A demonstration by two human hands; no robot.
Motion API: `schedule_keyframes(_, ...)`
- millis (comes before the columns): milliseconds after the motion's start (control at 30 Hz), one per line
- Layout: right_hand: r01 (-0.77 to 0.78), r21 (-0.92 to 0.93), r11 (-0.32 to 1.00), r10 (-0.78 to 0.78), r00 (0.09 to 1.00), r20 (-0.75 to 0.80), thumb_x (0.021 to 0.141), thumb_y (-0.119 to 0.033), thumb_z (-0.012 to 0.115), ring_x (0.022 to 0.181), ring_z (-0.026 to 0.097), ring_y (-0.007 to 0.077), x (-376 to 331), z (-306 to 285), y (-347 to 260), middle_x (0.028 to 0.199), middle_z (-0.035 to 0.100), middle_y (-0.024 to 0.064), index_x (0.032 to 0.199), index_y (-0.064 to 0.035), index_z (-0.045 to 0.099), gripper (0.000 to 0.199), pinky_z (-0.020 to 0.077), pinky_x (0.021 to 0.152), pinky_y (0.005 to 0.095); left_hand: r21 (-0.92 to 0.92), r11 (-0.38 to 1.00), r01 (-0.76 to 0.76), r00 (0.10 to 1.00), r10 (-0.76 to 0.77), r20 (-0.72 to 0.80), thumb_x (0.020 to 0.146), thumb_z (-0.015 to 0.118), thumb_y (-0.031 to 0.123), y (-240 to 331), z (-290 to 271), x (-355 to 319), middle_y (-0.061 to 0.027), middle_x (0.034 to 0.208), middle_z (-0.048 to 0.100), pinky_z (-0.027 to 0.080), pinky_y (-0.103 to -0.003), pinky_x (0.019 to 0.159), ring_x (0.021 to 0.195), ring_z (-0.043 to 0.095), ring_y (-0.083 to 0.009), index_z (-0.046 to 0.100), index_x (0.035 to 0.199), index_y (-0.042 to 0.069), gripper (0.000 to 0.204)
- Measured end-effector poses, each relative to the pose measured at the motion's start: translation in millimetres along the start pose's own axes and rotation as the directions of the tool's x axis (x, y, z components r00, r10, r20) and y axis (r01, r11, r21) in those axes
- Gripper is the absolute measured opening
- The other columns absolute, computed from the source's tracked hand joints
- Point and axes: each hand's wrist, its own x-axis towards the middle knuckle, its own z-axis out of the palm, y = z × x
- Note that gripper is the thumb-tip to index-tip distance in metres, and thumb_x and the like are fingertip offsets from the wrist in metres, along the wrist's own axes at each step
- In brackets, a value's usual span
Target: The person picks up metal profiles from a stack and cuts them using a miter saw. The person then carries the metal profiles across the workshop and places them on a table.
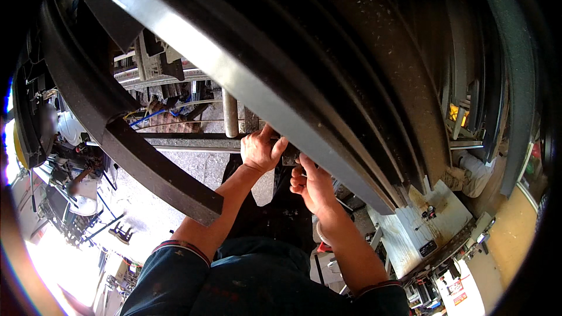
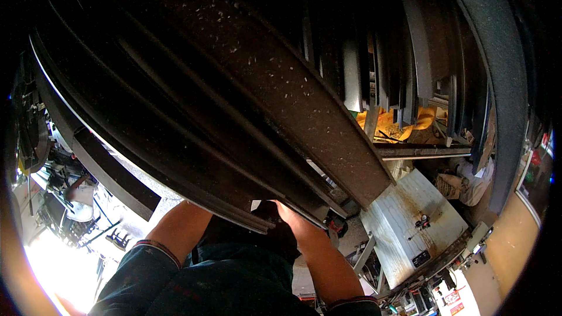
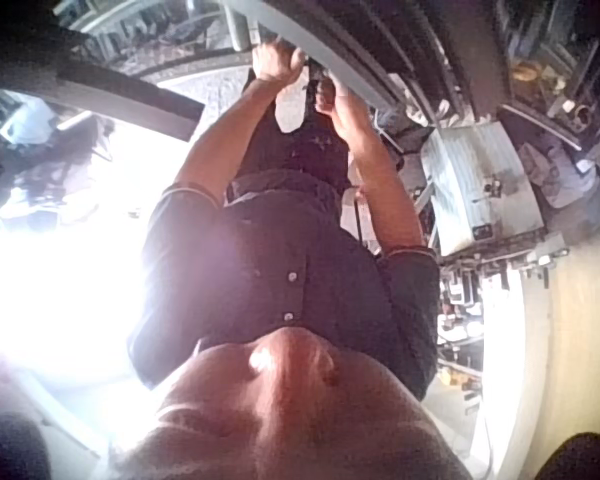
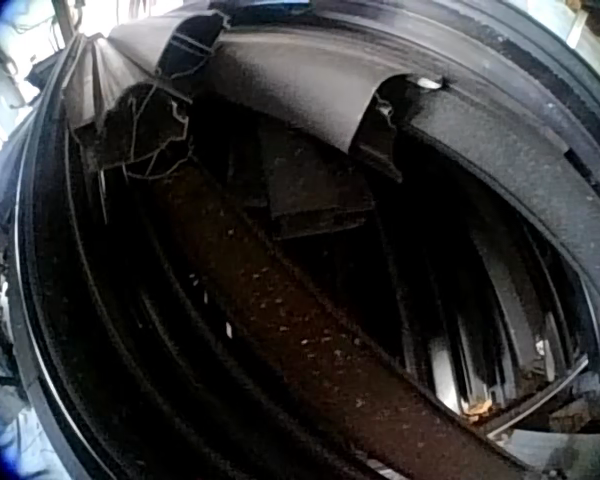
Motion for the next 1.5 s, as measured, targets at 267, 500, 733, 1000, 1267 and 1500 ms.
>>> schedule_keyframes(267, 0.468, -0.842, -0.269, -0.459, 0.706, 0.539, 0.095, -0.032, 0.073, 0.096, 0.068, 0.0416, -17, -6, -33, 0.101, 0.071, 0.017, 0.113, -0.0048, 0.068, 0.033, 0.053, 0.088, 0.0514, 0.015, 1.0, -0.026, 0.999, 0.027, -0.02, 0.097, 0.055, 0.066, -6, 4, -2, -0.0081, 0.084, 0.078, 0.059, -0.048, 0.068, 0.076, 0.075, -0.0357, 0.065, 0.113, 0.011, 0.058)
schedule_keyframes(500, 0.33, -0.936, -0.119, -0.434, 0.831, 0.348, 0.099, -0.028, 0.065, 0.093, 0.068, 0.0402, 2, -3, -13, 0.098, 0.07, 0.0195, 0.104, -0.0022, 0.069, 0.027, 0.0523, 0.083, 0.0508, -0.022, 1.0, -0.016, 1.0, 0.016, -0.019, 0.096, 0.054, 0.065, -3, -2, -1, -0.0075, 0.086, 0.079, 0.06, -0.047, 0.069, 0.079, 0.076, -0.0359, 0.061, 0.13, 0.012, 0.064)
schedule_keyframes(733, 0.432, -0.887, 0.163, -0.416, 0.845, 0.336, 0.102, -0.028, 0.06, 0.086, 0.067, 0.0442, 5, -6, -10, 0.089, 0.07, 0.0212, 0.101, -0.0007, 0.068, 0.029, 0.0518, 0.079, 0.0534, 0.011, 1.0, 0.01, 1.0, -0.01, 0.022, 0.096, 0.052, 0.068, -8, -1, -4, -0.0085, 0.087, 0.079, 0.059, -0.046, 0.07, 0.079, 0.076, -0.0347, 0.052, 0.149, 0.013, 0.077)
schedule_keyframes(1000, 0.536, -0.701, -0.471, -0.009, 0.791, 0.611, 0.094, -0.046, 0.067, 0.092, 0.073, 0.0372, -22, 44, -91, 0.088, 0.074, 0.0126, 0.085, -0.0124, 0.072, 0.035, 0.0586, 0.075, 0.052, 0.105, 0.986, 0.13, 0.979, -0.145, 0.142, 0.097, 0.057, 0.062, 1, -4, -8, -0.0187, 0.079, 0.073, 0.055, -0.052, 0.069, 0.075, 0.072, -0.0423, 0.039, 0.162, 0.022, 0.078)
schedule_keyframes(1267, 0.631, -0.764, 0.131, -0.299, 0.76, 0.577, 0.098, -0.032, 0.065, 0.048, 0.05, 0.0207, 24, 5, -53, 0.062, 0.055, 0.0064, 0.071, -0.006, 0.057, 0.038, 0.0378, 0.047, 0.0386, 0.066, 0.982, 0.179, 0.916, -0.191, 0.353, 0.098, 0.048, 0.074, 39, -61, -6, -0.0263, 0.126, 0.066, 0.051, -0.052, 0.095, 0.115, 0.065, -0.044, 0.035, 0.161, 0.01, 0.09)
schedule_keyframes(1500, 0.256, -0.764, 0.592, -0.004, 0.949, 0.315, 0.1, -0.037, 0.07, 0.046, 0.044, 0.0104, 26, 3, -46, 0.066, 0.048, -0.0004, 0.093, -0.0137, 0.049, 0.033, 0.032, 0.039, 0.0295, -0.082, 0.978, 0.191, 0.982, -0.19, 0.017, 0.1, 0.056, 0.064, 0, -149, -169, -0.0218, 0.153, 0.05, 0.051, -0.051, 0.102, 0.125, 0.062, -0.0422, 0.027, 0.165, 0.017, 0.086)
